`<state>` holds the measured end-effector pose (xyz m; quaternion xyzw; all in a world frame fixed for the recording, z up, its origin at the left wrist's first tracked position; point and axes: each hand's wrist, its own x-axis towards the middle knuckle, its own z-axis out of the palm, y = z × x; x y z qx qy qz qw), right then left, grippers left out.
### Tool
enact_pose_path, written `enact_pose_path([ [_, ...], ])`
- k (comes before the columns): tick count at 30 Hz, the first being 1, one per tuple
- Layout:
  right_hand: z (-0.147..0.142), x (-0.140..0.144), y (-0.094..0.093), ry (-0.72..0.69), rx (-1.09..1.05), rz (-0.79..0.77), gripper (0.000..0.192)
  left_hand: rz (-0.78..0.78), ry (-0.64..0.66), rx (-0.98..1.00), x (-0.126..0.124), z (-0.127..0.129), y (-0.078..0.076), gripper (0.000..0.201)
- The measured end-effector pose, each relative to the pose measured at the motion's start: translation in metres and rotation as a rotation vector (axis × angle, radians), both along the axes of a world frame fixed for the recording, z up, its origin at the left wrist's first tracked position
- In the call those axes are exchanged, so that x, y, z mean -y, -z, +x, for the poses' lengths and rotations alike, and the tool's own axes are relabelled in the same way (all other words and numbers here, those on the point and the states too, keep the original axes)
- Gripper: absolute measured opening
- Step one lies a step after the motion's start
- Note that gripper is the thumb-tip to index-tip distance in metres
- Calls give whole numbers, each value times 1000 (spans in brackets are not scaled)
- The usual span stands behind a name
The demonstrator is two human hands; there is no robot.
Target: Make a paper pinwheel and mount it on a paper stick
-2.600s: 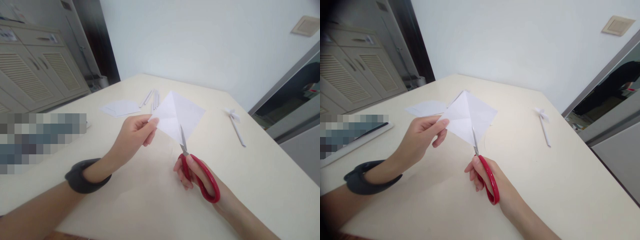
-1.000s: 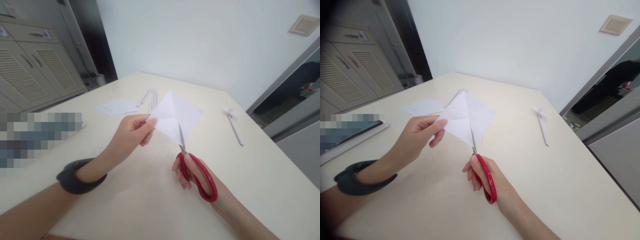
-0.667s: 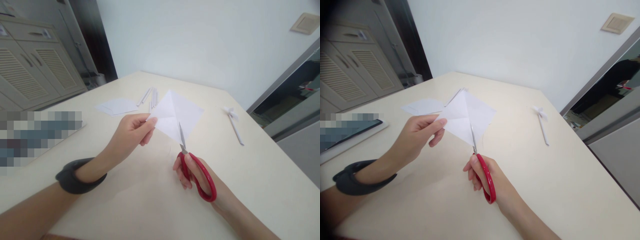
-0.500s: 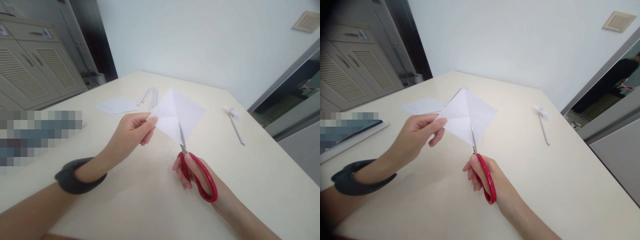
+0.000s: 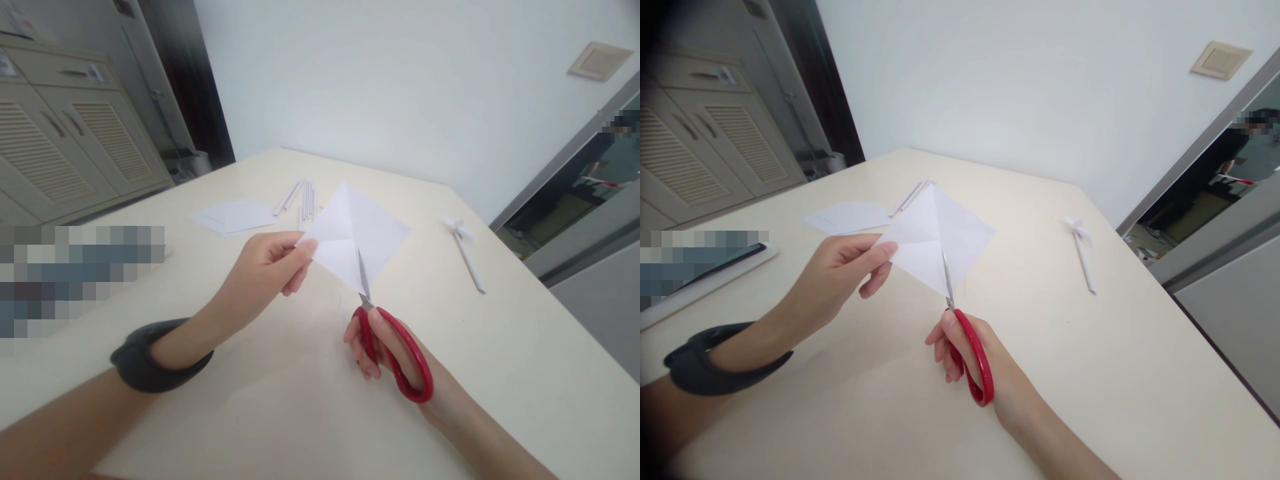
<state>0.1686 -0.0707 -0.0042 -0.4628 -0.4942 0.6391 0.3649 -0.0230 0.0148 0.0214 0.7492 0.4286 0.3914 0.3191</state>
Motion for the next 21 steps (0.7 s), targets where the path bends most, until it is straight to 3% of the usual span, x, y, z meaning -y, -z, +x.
enact_pose_path([
  [21, 1, -3, -1, 4, -17, -4, 36, -7, 13, -26, -3, 0, 1, 46],
])
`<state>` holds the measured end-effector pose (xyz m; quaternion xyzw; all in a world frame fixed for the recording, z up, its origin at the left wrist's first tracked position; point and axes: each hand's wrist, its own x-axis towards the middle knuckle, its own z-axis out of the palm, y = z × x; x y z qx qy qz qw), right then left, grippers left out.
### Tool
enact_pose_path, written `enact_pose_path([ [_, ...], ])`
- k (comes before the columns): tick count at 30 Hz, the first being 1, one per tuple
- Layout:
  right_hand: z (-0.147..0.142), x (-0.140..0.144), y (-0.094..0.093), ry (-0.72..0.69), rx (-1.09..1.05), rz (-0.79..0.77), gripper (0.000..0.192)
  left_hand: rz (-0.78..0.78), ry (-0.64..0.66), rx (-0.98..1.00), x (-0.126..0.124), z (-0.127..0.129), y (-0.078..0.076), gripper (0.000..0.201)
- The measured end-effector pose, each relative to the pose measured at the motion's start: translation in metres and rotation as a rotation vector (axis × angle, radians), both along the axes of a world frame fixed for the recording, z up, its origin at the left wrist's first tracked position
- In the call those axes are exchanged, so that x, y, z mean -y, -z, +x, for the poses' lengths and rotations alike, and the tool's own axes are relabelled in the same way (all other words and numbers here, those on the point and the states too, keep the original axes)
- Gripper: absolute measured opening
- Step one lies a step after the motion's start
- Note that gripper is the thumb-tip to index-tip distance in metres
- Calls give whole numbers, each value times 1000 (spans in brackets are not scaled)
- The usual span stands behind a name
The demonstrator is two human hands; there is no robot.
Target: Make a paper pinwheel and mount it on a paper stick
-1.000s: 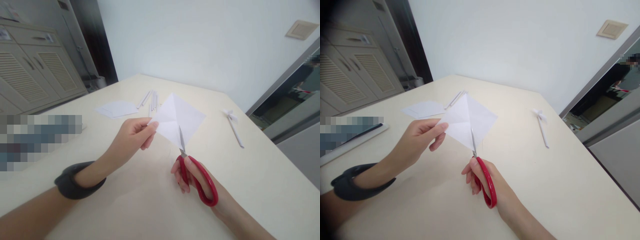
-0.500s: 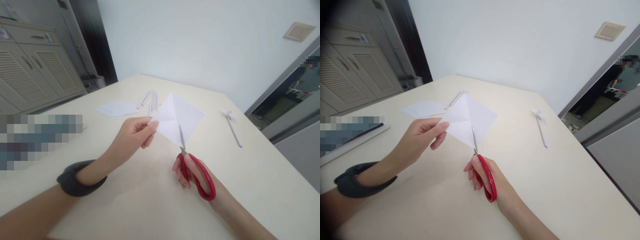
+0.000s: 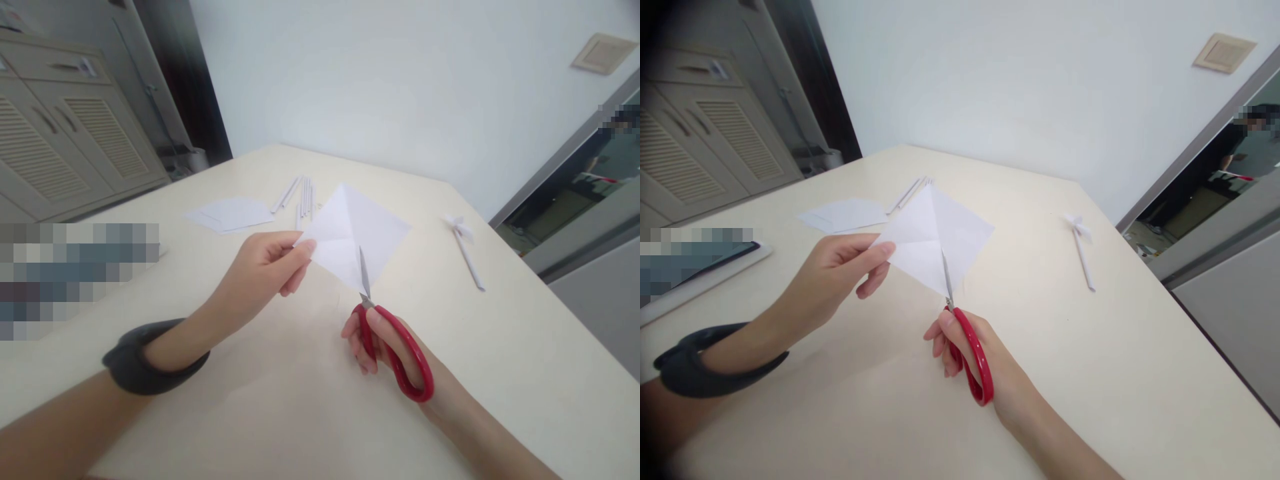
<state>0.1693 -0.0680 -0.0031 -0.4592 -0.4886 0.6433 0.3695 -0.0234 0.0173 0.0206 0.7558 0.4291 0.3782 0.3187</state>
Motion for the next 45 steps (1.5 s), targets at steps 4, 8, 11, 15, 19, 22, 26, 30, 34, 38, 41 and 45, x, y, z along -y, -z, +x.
enact_pose_path([
  [4, -1, 1, 2, -10, -17, 24, 36, 7, 2, 3, 0, 0, 0, 47],
  [8, -2, 0, 2, 3, -25, 22, 36, 10, -5, 0, 1, 0, 0, 47],
  [11, -1, 0, 0, -5, -11, 11, 35, 12, -12, 3, 2, 0, 0, 47],
  [15, -1, 1, 0, -4, -16, 21, 36, 4, -12, -3, 2, 0, -1, 46],
  [19, -2, 2, 2, 17, -22, 24, 36, 1, -16, -9, 2, 0, -1, 46],
  [22, -2, 2, 2, 13, -2, 25, 36, 11, -21, -6, 2, 0, -1, 46],
  [26, -1, 1, 1, 11, -4, 32, 36, 2, -13, -7, 2, 0, -1, 46],
  [30, -2, 1, 0, 29, 42, 14, 36, 8, -19, -3, 2, 0, -1, 46],
  [34, -5, 0, 0, 46, 76, -10, 40, 14, -27, -7, 3, 0, -1, 47],
  [38, -6, 0, 1, 51, 80, -17, 42, 3, -18, -10, 3, 0, -1, 46],
  [41, -6, 0, 3, 44, 94, -2, 40, 9, -18, -8, 2, 0, -2, 46],
  [45, -5, -1, 4, 37, 88, 8, 37, 14, -22, -7, 2, 0, -2, 46],
])
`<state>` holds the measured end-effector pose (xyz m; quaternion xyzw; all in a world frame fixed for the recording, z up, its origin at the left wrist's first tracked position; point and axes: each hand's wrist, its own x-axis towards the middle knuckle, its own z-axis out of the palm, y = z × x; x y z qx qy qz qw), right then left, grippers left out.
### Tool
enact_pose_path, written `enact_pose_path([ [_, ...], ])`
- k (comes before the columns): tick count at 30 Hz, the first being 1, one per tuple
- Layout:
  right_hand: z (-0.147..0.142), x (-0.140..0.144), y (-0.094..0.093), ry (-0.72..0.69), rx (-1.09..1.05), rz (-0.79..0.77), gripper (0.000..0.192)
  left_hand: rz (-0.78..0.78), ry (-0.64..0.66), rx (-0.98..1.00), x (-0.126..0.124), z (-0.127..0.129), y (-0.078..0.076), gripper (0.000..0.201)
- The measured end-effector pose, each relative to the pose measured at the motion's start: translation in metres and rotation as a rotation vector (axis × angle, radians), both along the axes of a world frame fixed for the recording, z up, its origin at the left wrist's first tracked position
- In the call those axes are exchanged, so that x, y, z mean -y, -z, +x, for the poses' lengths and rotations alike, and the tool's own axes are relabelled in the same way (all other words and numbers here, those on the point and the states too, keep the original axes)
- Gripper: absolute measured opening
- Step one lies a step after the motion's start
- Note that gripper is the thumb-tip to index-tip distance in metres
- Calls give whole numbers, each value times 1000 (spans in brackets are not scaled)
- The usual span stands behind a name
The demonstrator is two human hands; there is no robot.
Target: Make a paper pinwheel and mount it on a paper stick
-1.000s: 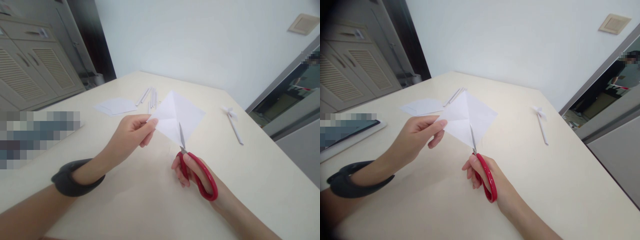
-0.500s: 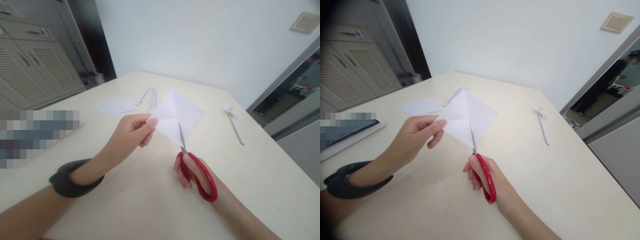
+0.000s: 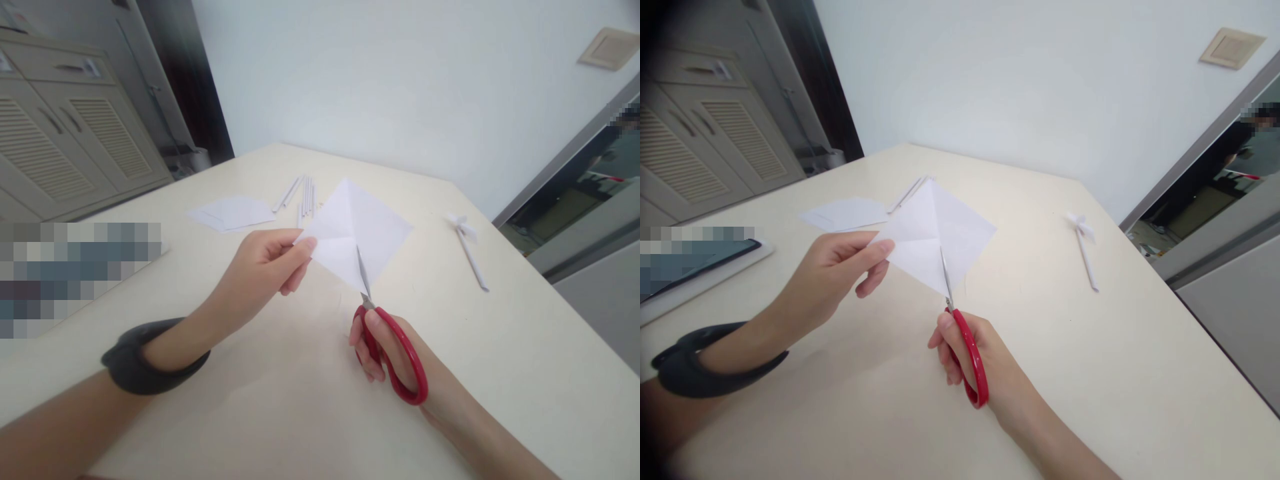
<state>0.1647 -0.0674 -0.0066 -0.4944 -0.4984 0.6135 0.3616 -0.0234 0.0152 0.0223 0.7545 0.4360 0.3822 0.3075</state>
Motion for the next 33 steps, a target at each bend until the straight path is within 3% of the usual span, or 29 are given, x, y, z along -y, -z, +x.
enact_pose_path([
  [12, 4, 3, -1, 7, -97, 42, 37, -40, 47, 6, 2, 1, 0, 44],
  [33, 3, 2, -4, -32, -39, 21, 38, -55, 54, 26, 2, 1, 1, 45],
])
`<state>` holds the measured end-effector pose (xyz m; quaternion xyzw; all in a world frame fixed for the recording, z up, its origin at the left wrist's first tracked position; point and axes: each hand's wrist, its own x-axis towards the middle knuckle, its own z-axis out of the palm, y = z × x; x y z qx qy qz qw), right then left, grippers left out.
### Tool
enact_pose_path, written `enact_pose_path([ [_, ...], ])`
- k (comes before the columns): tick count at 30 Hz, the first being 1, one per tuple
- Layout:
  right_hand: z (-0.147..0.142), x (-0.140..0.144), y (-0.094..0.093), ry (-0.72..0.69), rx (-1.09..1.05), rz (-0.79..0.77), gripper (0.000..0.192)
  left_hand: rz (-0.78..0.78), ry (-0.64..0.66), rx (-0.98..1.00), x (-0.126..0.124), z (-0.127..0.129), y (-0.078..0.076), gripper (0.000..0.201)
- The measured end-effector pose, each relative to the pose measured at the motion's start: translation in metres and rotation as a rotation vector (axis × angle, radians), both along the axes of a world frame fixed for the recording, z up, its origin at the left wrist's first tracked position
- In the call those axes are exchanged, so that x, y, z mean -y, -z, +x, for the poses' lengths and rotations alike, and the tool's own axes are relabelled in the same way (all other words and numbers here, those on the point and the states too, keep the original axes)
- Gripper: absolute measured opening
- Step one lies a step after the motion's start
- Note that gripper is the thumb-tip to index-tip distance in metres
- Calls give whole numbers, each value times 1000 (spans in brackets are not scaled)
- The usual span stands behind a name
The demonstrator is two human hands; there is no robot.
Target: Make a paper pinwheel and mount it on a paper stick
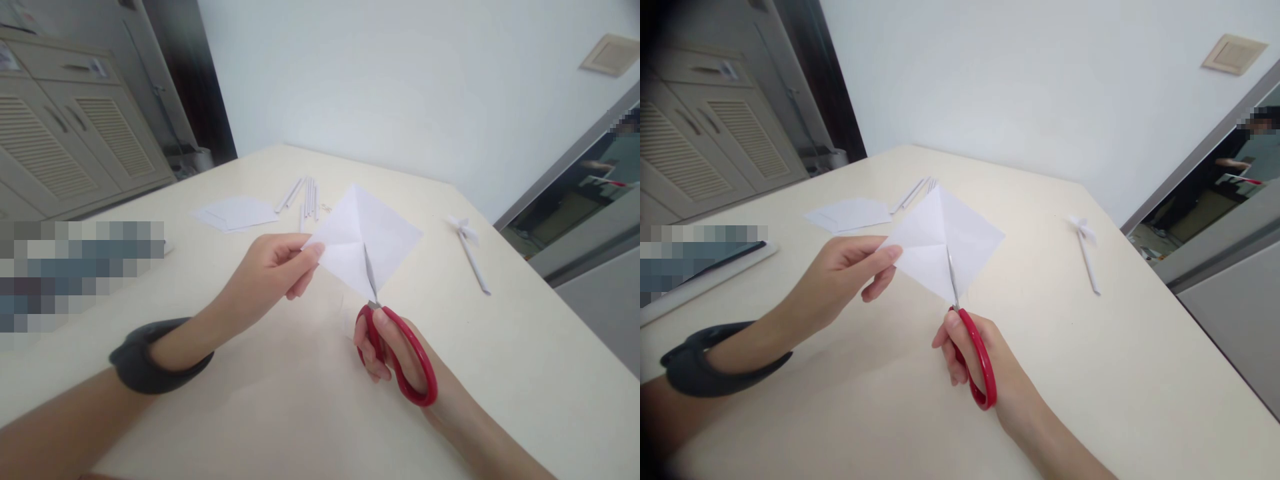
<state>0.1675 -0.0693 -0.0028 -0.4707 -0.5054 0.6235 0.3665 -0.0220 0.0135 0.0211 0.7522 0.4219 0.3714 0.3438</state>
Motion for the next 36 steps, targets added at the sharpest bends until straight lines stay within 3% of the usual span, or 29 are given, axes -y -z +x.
enact_pose_path([
  [12, 4, 2, 11, 57, -47, 13, 40, -93, 52, -44, 2, 1, -6, 46],
  [22, 0, 1, -2, 29, 43, -29, 37, -18, 37, -27, -1, -1, 2, 46],
  [36, 1, 0, 3, 16, 1, 14, 37, -1, 47, -20, -2, -2, 3, 47],
])
